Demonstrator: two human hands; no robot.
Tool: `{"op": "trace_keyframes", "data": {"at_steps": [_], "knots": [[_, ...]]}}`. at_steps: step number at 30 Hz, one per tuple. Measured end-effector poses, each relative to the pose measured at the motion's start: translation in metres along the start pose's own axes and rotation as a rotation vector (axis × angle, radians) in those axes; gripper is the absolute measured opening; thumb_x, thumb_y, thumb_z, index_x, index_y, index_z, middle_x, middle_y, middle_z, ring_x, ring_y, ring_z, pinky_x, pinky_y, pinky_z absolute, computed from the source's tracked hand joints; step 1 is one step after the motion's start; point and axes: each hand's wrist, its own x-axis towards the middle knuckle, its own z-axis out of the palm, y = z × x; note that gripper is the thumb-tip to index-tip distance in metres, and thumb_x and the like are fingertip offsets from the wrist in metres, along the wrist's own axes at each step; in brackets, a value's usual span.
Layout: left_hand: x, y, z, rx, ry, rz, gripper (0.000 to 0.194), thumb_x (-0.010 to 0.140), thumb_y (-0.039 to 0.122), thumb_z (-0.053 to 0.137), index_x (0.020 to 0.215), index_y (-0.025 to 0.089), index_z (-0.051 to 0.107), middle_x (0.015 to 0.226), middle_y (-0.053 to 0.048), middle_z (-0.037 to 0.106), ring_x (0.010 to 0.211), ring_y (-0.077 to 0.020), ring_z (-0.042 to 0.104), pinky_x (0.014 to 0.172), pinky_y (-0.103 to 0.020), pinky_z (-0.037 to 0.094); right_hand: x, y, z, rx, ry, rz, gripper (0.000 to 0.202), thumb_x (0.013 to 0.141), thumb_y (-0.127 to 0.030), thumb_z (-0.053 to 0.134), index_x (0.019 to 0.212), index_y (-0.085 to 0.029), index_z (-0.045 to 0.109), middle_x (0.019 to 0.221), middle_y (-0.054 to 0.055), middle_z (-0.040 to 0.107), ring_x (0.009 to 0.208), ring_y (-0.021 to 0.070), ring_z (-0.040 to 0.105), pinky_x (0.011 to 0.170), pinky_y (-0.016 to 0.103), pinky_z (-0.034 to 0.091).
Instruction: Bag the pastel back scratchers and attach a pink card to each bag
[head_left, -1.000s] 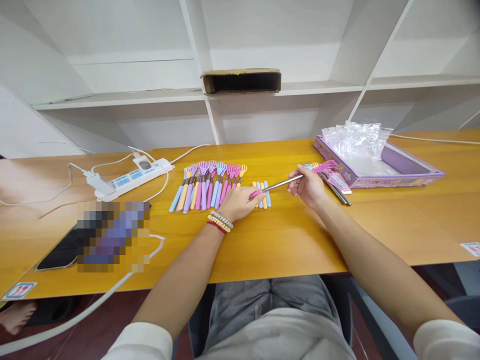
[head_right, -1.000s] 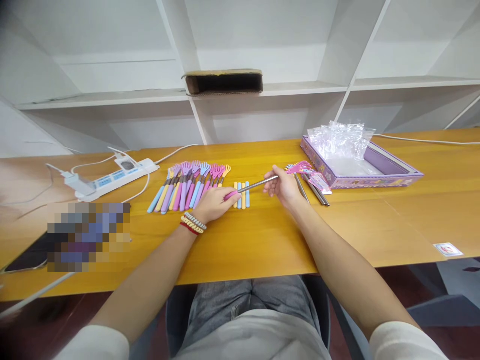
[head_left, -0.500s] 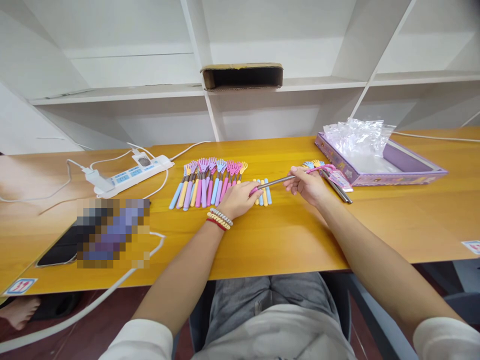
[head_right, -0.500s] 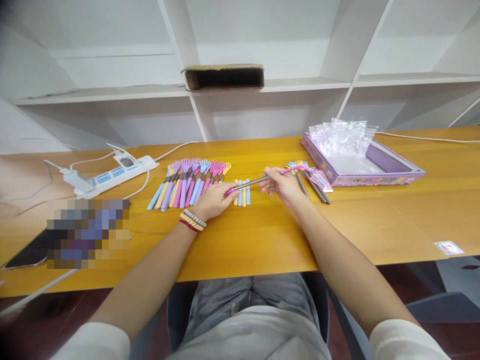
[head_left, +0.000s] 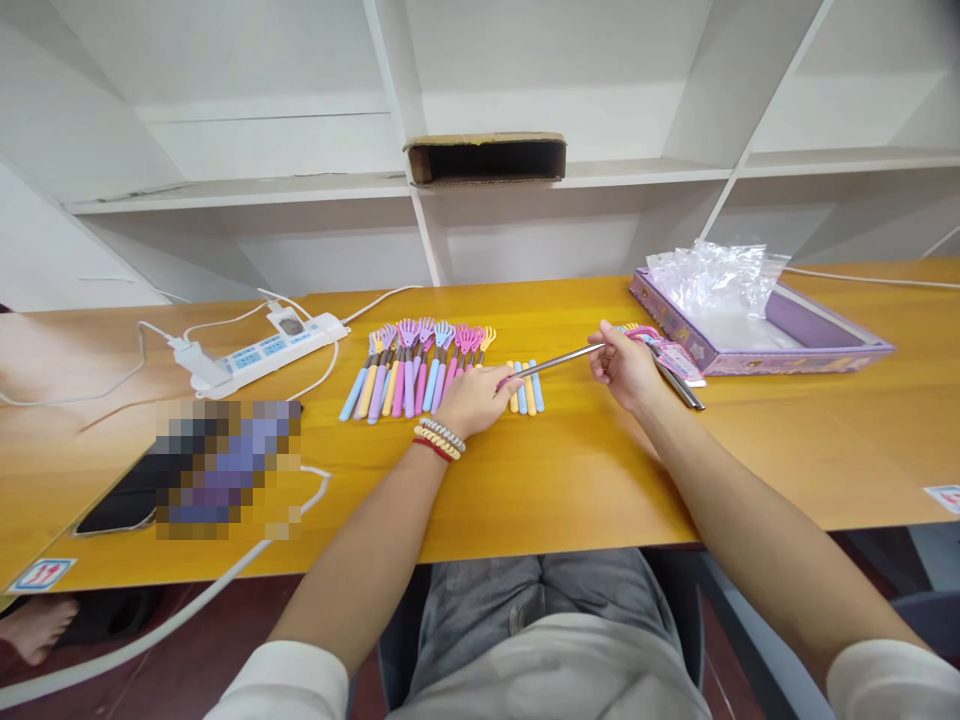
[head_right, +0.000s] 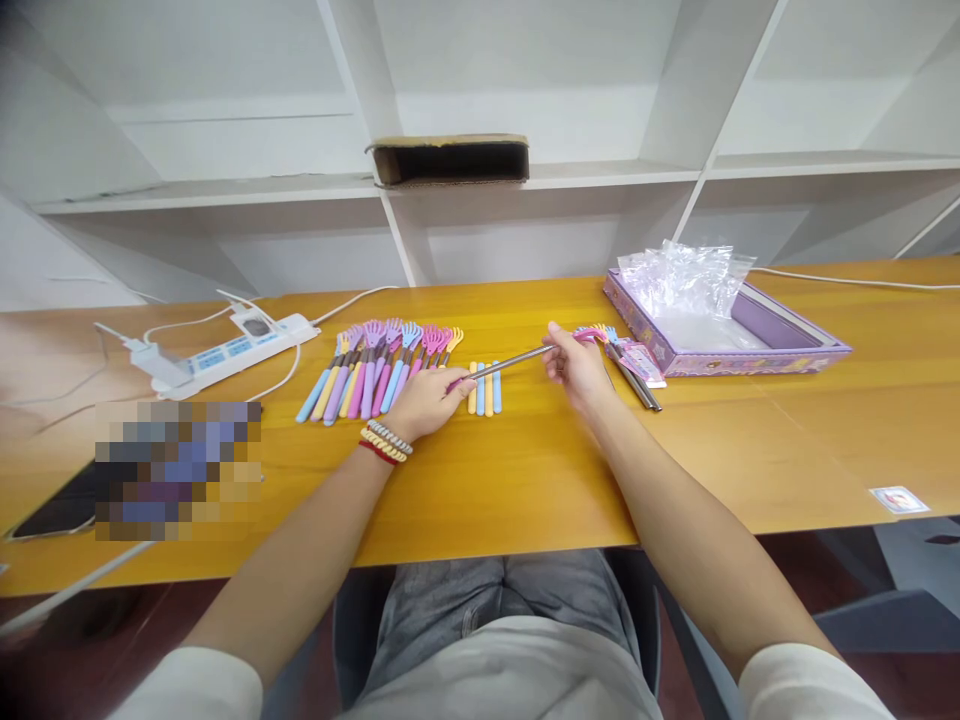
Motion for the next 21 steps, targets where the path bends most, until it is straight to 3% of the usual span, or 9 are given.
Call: {"op": "trace_keyframes", "data": {"at_steps": [4, 8, 11, 16, 21], "knots": [[0.0, -0.003, 0.0, 0.038, -0.009, -0.031, 0.041, 0.091, 0.047, 0.029, 0.087, 0.021, 0.061, 0.08, -0.004, 0.065, 0.077, -0.0186, 0.059, 0.066, -0.028, 0.038, 0.001, -0.006, -0.002, 0.154, 0.084, -0.093, 0.035, 0.062, -0.047, 0.072, 0.075, -0.019, 0.055, 0.058, -0.005, 0.056, 0.036, 0.005, 0.043, 0.03, 0.018, 0.025], [-0.001, -0.006, 0.001, 0.066, -0.014, -0.05, 0.041, 0.091, 0.047, 0.029, 0.084, 0.021, 0.06, 0.078, -0.004, 0.064, 0.077, -0.0194, 0.059, 0.066, -0.029, 0.038, 0.006, -0.013, -0.01, 0.194, 0.062, -0.046, 0.028, 0.067, -0.044, 0.065, 0.071, -0.019, 0.053, 0.055, -0.004, 0.056, 0.037, 0.0058, 0.045, 0.031, 0.018, 0.028], [-0.001, -0.007, 0.001, 0.085, -0.022, -0.04, 0.041, 0.091, 0.045, 0.03, 0.084, 0.02, 0.061, 0.077, -0.005, 0.064, 0.074, -0.019, 0.058, 0.065, -0.029, 0.038, 0.01, -0.012, -0.015, 0.096, 0.069, -0.059, 0.022, 0.067, -0.037, 0.063, 0.065, -0.017, 0.054, 0.054, -0.002, 0.057, 0.036, 0.0063, 0.045, 0.03, 0.019, 0.027], [-0.002, -0.006, -0.001, 0.088, -0.074, -0.018, 0.041, 0.09, 0.046, 0.03, 0.088, 0.021, 0.062, 0.076, -0.004, 0.064, 0.073, -0.0193, 0.059, 0.068, -0.03, 0.04, 0.008, -0.008, -0.014, -0.173, 0.086, -0.183, 0.023, 0.069, -0.038, 0.062, 0.063, -0.017, 0.055, 0.053, 0.0, 0.059, 0.035, 0.0077, 0.046, 0.031, 0.02, 0.028], [-0.004, -0.004, -0.005, 0.091, -0.108, -0.032, 0.041, 0.089, 0.046, 0.031, 0.089, 0.021, 0.063, 0.073, -0.004, 0.064, 0.073, -0.0203, 0.059, 0.072, -0.032, 0.041, 0.004, -0.009, -0.009, -0.314, 0.14, -0.209, 0.022, 0.069, -0.036, 0.063, 0.061, -0.018, 0.052, 0.051, 0.0, 0.058, 0.034, 0.0071, 0.044, 0.032, 0.02, 0.028]]}}
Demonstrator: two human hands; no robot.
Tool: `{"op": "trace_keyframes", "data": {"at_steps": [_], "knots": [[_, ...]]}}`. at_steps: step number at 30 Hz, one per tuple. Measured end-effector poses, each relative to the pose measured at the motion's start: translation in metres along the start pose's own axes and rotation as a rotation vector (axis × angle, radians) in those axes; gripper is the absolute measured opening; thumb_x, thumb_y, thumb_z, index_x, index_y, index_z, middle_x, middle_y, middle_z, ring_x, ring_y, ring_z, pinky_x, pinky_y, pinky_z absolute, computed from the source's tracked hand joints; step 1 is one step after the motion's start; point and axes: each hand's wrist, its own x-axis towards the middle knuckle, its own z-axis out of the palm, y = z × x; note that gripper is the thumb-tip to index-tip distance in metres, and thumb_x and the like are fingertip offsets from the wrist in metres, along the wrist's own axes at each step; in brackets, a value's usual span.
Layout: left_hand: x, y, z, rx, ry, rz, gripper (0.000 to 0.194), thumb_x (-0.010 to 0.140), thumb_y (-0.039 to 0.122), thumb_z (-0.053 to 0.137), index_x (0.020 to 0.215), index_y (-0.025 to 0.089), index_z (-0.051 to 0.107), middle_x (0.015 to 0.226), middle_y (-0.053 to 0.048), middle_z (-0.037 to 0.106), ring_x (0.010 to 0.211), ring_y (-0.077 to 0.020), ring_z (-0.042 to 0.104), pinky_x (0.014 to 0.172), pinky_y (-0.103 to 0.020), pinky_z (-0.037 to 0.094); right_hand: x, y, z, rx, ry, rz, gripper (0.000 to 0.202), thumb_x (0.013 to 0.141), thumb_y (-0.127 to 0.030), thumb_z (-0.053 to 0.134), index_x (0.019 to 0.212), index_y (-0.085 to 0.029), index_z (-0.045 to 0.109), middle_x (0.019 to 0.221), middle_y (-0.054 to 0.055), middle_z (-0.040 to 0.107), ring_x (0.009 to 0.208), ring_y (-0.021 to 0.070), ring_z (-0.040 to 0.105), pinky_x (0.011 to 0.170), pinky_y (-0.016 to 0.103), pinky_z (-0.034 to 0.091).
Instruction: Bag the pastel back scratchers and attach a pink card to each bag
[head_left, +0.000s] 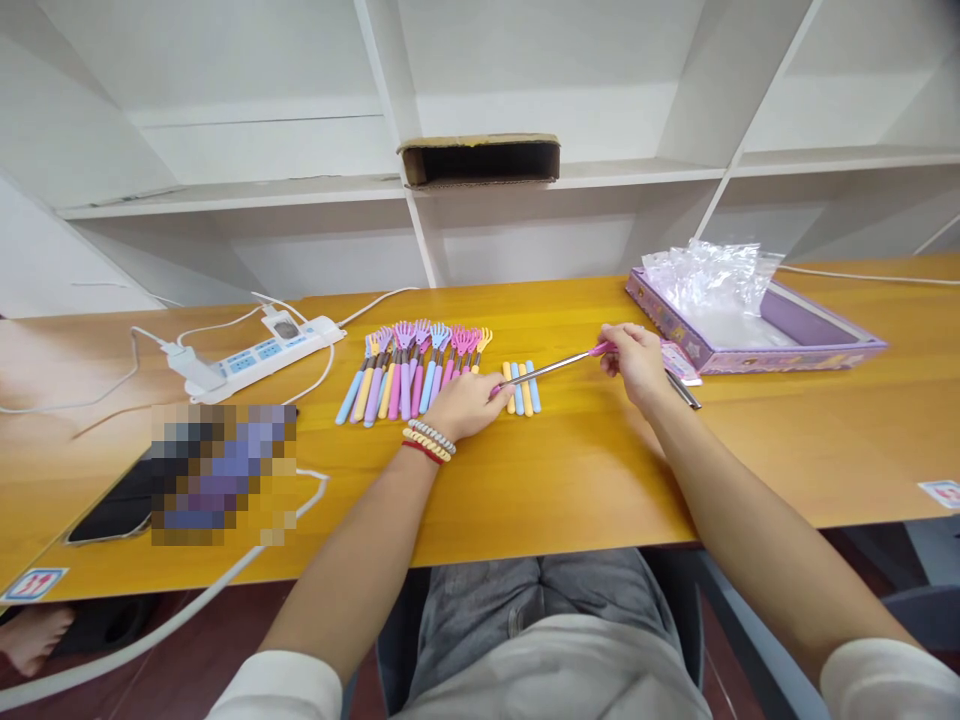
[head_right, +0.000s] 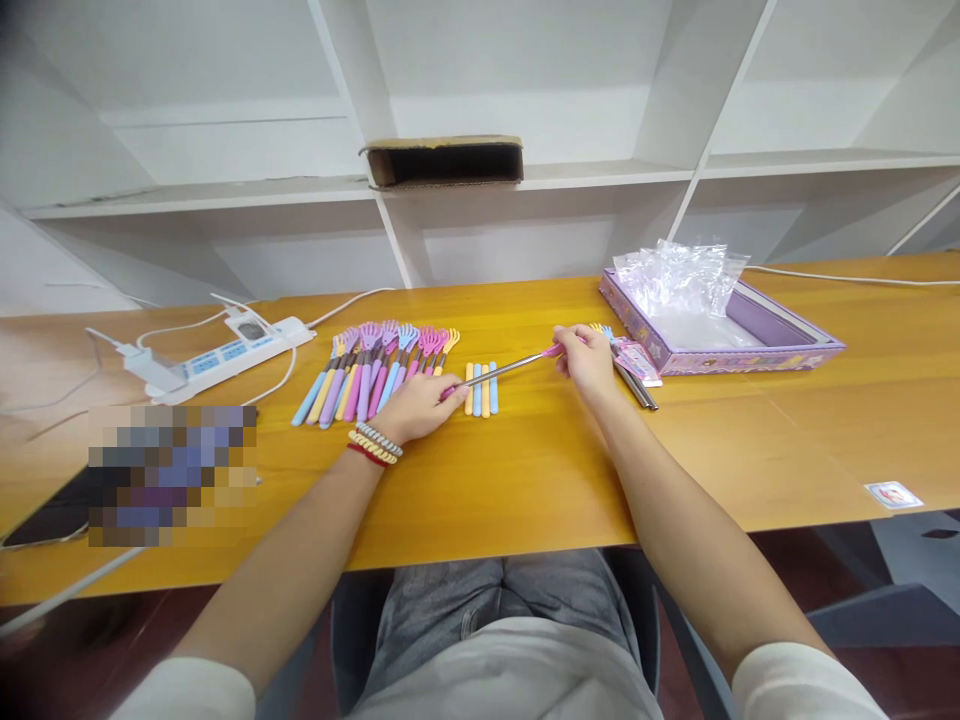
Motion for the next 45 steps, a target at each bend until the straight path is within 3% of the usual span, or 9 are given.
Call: {"op": "trace_keyframes", "data": {"at_steps": [19, 36, 45], "knots": [[-0.002, 0.0, -0.004, 0.001, 0.019, -0.013, 0.037, 0.086, 0.044, 0.034, 0.079, 0.021, 0.063, 0.068, -0.003, 0.063, 0.065, -0.0185, 0.057, 0.076, -0.033, 0.043, 0.003, 0.013, 0.003, -0.082, -0.055, -0.026, 0.022, 0.071, -0.037, 0.061, 0.062, -0.018, 0.053, 0.056, 0.001, 0.062, 0.034, 0.0074, 0.045, 0.032, 0.02, 0.03], [-0.002, -0.002, -0.005, 0.009, 0.003, -0.01, 0.039, 0.085, 0.048, 0.038, 0.075, 0.02, 0.062, 0.068, -0.005, 0.062, 0.066, -0.019, 0.057, 0.069, -0.03, 0.042, -0.007, 0.009, 0.007, -0.128, -0.249, -0.068, 0.034, 0.071, -0.048, 0.063, 0.059, -0.017, 0.054, 0.055, 0.001, 0.061, 0.035, 0.0071, 0.044, 0.033, 0.021, 0.031], [-0.002, -0.005, -0.002, 0.05, 0.007, -0.015, 0.039, 0.085, 0.049, 0.037, 0.075, 0.02, 0.062, 0.065, -0.004, 0.061, 0.065, -0.0196, 0.058, 0.073, -0.033, 0.043, -0.013, 0.004, 0.006, -0.166, -0.364, -0.065, 0.029, 0.068, -0.043, 0.068, 0.062, -0.017, 0.056, 0.048, -0.001, 0.058, 0.034, 0.0063, 0.042, 0.034, 0.019, 0.029]]}}
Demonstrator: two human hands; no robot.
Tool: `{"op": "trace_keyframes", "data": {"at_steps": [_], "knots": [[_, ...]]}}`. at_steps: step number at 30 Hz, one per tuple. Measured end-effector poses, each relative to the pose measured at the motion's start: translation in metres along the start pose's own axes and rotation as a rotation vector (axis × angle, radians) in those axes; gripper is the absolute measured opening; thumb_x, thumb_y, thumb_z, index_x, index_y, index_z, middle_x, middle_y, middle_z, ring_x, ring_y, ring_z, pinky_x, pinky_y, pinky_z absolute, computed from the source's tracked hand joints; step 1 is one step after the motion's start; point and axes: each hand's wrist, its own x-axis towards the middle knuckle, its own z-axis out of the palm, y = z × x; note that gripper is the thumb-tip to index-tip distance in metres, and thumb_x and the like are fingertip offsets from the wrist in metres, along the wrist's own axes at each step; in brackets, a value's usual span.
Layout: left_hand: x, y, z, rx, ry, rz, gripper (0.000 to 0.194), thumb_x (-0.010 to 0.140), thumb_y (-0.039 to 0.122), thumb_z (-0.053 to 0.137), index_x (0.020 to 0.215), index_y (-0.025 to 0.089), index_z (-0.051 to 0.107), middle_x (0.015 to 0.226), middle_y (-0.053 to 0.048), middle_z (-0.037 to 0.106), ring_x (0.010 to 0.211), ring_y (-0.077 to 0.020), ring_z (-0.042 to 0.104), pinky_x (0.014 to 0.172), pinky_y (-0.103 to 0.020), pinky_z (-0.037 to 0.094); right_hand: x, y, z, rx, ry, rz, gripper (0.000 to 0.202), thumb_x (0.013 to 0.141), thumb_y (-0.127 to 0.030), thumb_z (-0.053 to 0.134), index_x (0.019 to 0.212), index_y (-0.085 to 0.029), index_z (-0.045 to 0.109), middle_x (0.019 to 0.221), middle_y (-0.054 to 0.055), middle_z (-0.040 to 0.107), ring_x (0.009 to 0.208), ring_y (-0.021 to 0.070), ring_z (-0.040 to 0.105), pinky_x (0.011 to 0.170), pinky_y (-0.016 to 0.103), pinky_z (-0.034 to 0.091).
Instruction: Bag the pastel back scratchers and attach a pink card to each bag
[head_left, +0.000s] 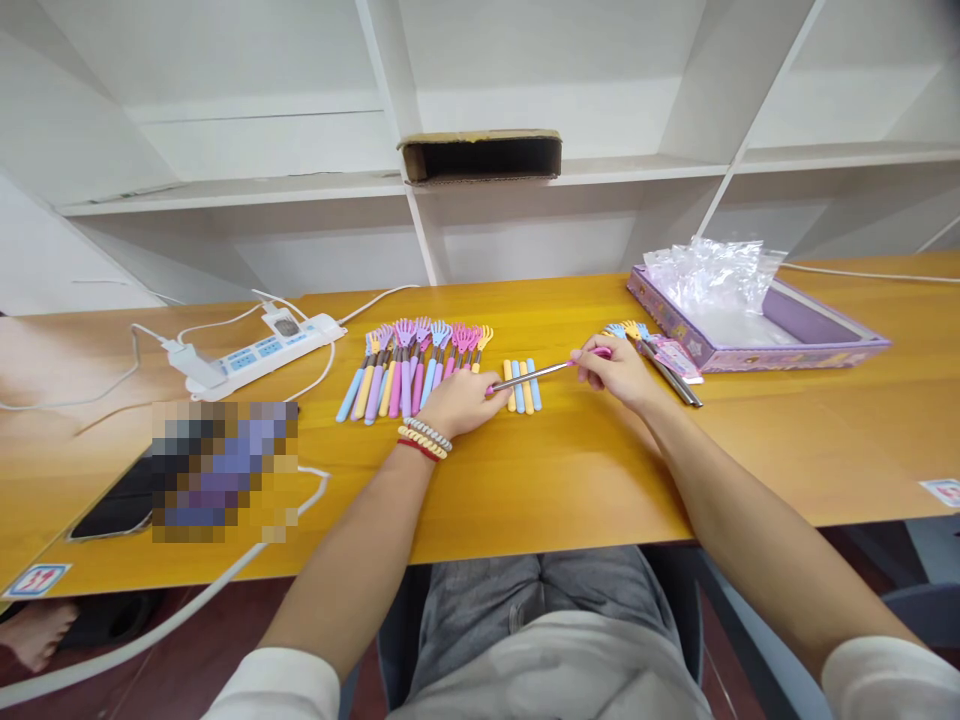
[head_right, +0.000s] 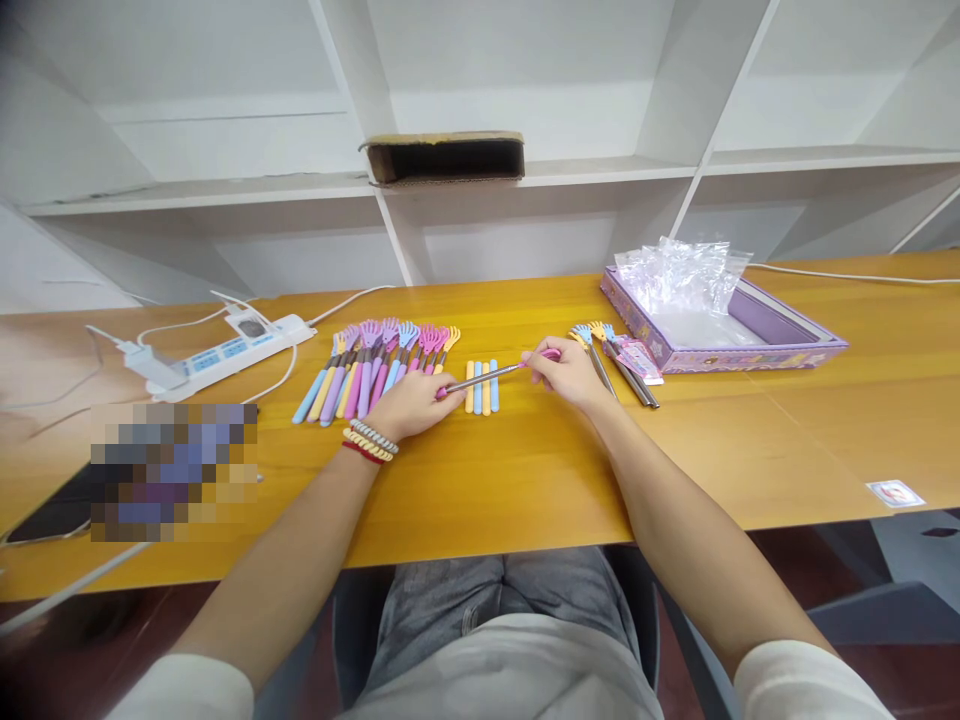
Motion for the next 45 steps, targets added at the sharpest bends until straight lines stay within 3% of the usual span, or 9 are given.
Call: {"op": "trace_keyframes", "data": {"at_steps": [8, 13, 17, 20, 23, 27, 32, 37, 45], "knots": [[0.001, 0.007, -0.002, 0.015, -0.002, 0.03, 0.033, 0.085, 0.044, 0.039, 0.087, 0.022, 0.064, 0.071, -0.004, 0.064, 0.07, -0.0199, 0.059, 0.067, -0.03, 0.041, 0.004, 0.001, -0.002, 0.077, 0.06, 0.041, 0.024, 0.066, -0.038, 0.068, 0.06, -0.017, 0.058, 0.046, -0.002, 0.055, 0.032, 0.0062, 0.039, 0.031, 0.02, 0.025], [0.001, 0.003, -0.009, 0.026, 0.113, 0.011, 0.03, 0.085, 0.042, 0.043, 0.085, 0.023, 0.065, 0.079, -0.003, 0.067, 0.074, -0.0182, 0.059, 0.065, -0.028, 0.039, 0.011, 0.005, -0.015, 0.18, 0.152, 0.076, 0.022, 0.066, -0.034, 0.067, 0.057, -0.016, 0.057, 0.049, 0.0, 0.056, 0.033, 0.0061, 0.04, 0.031, 0.02, 0.024], [0.001, -0.008, -0.015, -0.031, 0.202, -0.076, 0.036, 0.083, 0.051, 0.046, 0.083, 0.022, 0.068, 0.075, -0.003, 0.067, 0.071, -0.017, 0.059, 0.063, -0.027, 0.039, 0.016, 0.01, -0.021, 0.247, 0.229, 0.067, 0.021, 0.068, -0.034, 0.065, 0.061, -0.016, 0.056, 0.054, 0.001, 0.06, 0.033, 0.0067, 0.042, 0.031, 0.021, 0.027], [-0.002, -0.014, -0.016, -0.203, 0.152, -0.127, 0.038, 0.079, 0.054, 0.051, 0.086, 0.022, 0.07, 0.06, -0.002, 0.063, 0.057, -0.0144, 0.057, 0.057, -0.026, 0.041, 0.016, 0.009, -0.022, 0.254, 0.261, 0.058, 0.023, 0.065, -0.035, 0.069, 0.062, -0.017, 0.055, 0.059, 0.0, 0.062, 0.036, 0.0064, 0.044, 0.033, 0.02, 0.029], [-0.006, -0.016, -0.015, -0.468, 0.036, -0.183, 0.04, 0.078, 0.053, 0.054, 0.098, 0.021, 0.068, 0.047, 0.001, 0.057, 0.039, -0.011, 0.049, 0.042, -0.023, 0.038, 0.013, 0.008, -0.025, 0.235, 0.191, 0.022, 0.029, 0.062, -0.038, 0.073, 0.058, -0.016, 0.054, 0.057, 0.001, 0.061, 0.038, 0.0061, 0.045, 0.034, 0.02, 0.03], [-0.009, -0.014, -0.015, -0.654, 0.004, -0.194, 0.043, 0.075, 0.047, 0.062, 0.105, 0.016, 0.066, 0.047, 0.001, 0.058, 0.035, -0.0097, 0.048, 0.034, -0.02, 0.034, 0.01, 0.006, -0.034, 0.182, 0.027, 0.035, 0.03, 0.06, -0.039, 0.075, 0.061, -0.015, 0.058, 0.051, 0.001, 0.059, 0.039, 0.0084, 0.049, 0.036, 0.021, 0.034], [-0.007, -0.015, -0.017, -0.639, 0.002, -0.153, 0.039, 0.074, 0.043, 0.063, 0.102, 0.016, 0.068, 0.047, 0.001, 0.058, 0.035, -0.0081, 0.048, 0.032, -0.018, 0.033, 0.008, 0.002, -0.036, 0.128, -0.07, 0.173, 0.03, 0.057, -0.037, 0.077, 0.066, -0.013, 0.062, 0.062, 0.005, 0.064, 0.042, 0.0097, 0.053, 0.035, 0.02, 0.035], [-0.008, -0.018, -0.016, -0.664, -0.021, -0.188, 0.041, 0.075, 0.043, 0.062, 0.106, 0.017, 0.066, 0.048, 0.0, 0.058, 0.033, -0.0093, 0.048, 0.03, -0.02, 0.035, 0.008, 0.0, -0.036, 0.2, -0.205, 0.295, 0.03, 0.066, -0.04, 0.07, 0.071, -0.011, 0.064, 0.073, 0.01, 0.069, 0.044, 0.0107, 0.056, 0.032, 0.019, 0.034], [-0.007, -0.016, -0.017, -0.626, 0.012, -0.117, 0.036, 0.073, 0.041, 0.064, 0.098, 0.015, 0.07, 0.049, 0.0, 0.059, 0.036, -0.0091, 0.049, 0.034, -0.02, 0.035, 0.008, 0.003, -0.037, 0.205, -0.162, 0.277, 0.024, 0.063, -0.032, 0.072, 0.058, -0.01, 0.062, 0.063, 0.011, 0.068, 0.035, 0.011, 0.051, 0.027, 0.02, 0.031]]}}
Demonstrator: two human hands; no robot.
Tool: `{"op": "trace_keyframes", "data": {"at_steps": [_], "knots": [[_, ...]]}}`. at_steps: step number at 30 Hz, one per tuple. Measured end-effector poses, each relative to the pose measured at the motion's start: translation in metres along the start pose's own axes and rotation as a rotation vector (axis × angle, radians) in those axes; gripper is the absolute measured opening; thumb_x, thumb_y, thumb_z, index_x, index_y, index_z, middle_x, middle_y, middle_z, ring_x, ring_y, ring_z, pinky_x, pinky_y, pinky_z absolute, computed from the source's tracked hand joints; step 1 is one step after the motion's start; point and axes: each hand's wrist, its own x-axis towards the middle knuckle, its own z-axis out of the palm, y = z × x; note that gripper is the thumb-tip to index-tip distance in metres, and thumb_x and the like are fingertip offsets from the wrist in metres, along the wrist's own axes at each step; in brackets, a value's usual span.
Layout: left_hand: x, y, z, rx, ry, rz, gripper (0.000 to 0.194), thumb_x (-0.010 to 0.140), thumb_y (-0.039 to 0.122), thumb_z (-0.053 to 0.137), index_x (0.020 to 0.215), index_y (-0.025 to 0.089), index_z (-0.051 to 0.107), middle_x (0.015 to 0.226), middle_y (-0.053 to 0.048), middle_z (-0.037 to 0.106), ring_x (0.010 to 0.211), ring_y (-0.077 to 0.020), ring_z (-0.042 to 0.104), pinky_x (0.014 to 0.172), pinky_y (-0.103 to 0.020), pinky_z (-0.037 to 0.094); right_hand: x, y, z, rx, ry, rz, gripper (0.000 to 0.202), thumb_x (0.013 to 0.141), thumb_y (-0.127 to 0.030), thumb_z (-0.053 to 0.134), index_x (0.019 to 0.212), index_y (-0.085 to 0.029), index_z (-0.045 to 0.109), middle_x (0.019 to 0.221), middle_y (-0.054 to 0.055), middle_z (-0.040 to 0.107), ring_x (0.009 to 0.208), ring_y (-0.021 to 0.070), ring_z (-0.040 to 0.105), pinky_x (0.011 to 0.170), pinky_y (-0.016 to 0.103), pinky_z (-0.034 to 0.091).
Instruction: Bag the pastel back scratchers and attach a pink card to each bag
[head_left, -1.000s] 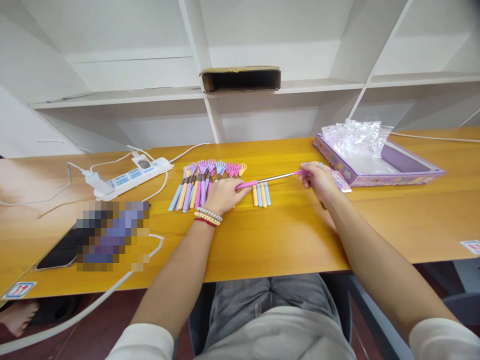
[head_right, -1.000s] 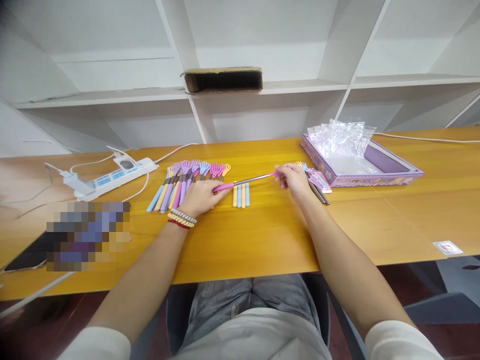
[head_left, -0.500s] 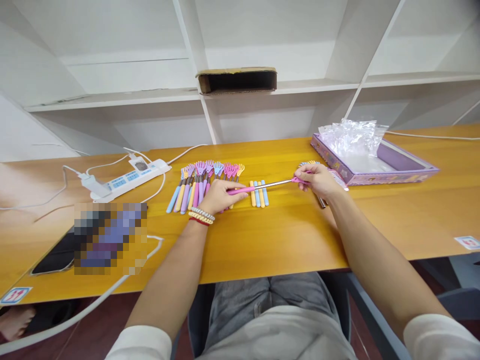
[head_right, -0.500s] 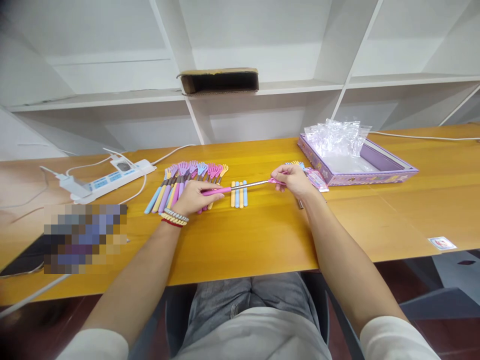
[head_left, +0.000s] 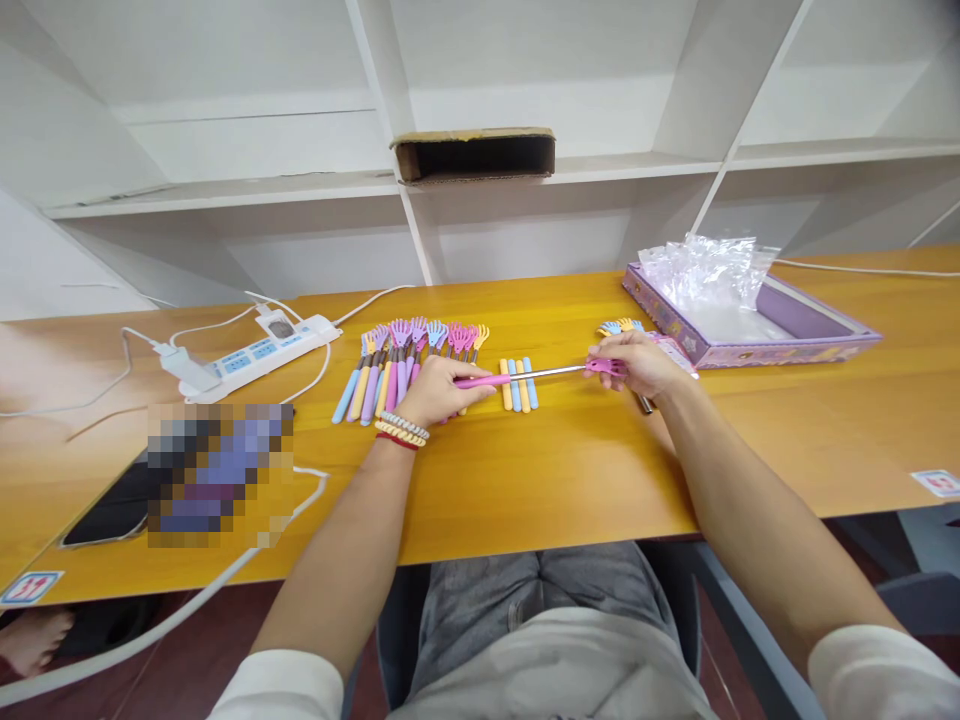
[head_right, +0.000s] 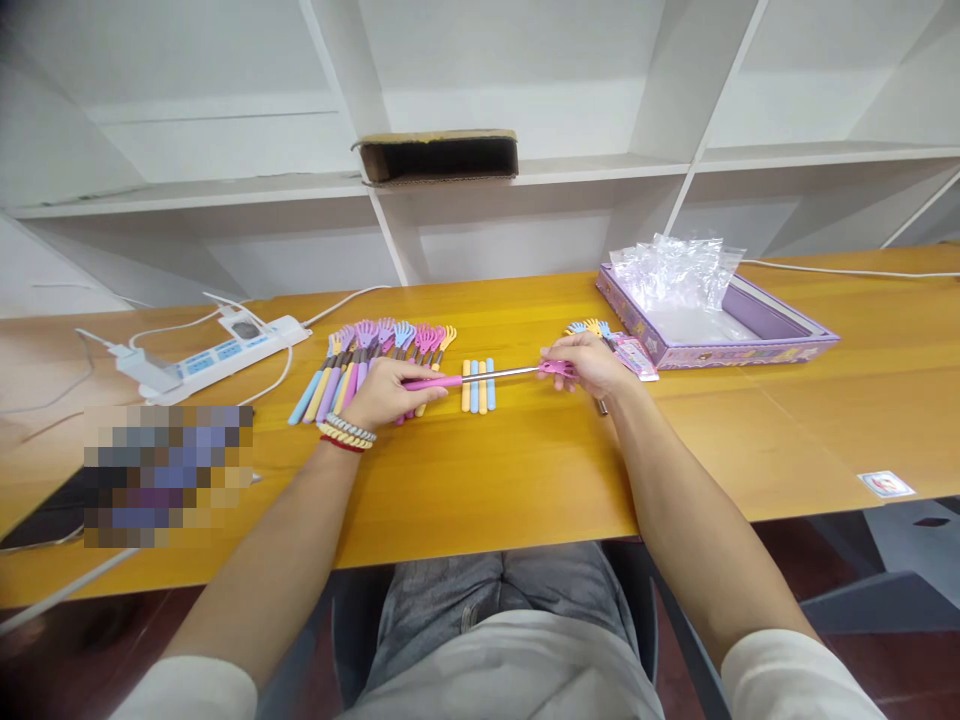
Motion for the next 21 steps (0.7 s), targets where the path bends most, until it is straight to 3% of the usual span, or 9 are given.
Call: {"op": "trace_keyframes", "data": {"at_steps": [10, 21], "knots": [[0.003, 0.014, 0.018, 0.198, 0.081, 0.23, 0.02, 0.073, 0.032, 0.063, 0.084, 0.018, 0.073, 0.072, -0.001, 0.07, 0.059, -0.0104, 0.056, 0.056, -0.022, 0.038, -0.004, 0.001, 0.018, -0.03, -0.01, -0.044, 0.018, 0.053, -0.024, 0.076, 0.064, -0.012, 0.068, 0.062, 0.008, 0.068, 0.032, 0.0063, 0.043, 0.029, 0.02, 0.029], [0.003, 0.012, 0.027, 0.142, 0.084, 0.176, 0.023, 0.072, 0.036, 0.063, 0.082, 0.018, 0.073, 0.068, -0.002, 0.068, 0.057, -0.0106, 0.053, 0.056, -0.023, 0.037, -0.005, 0.01, 0.028, -0.05, -0.038, -0.089, 0.025, 0.056, -0.031, 0.077, 0.07, -0.012, 0.068, 0.063, 0.006, 0.068, 0.034, 0.0052, 0.042, 0.03, 0.02, 0.025]]}}
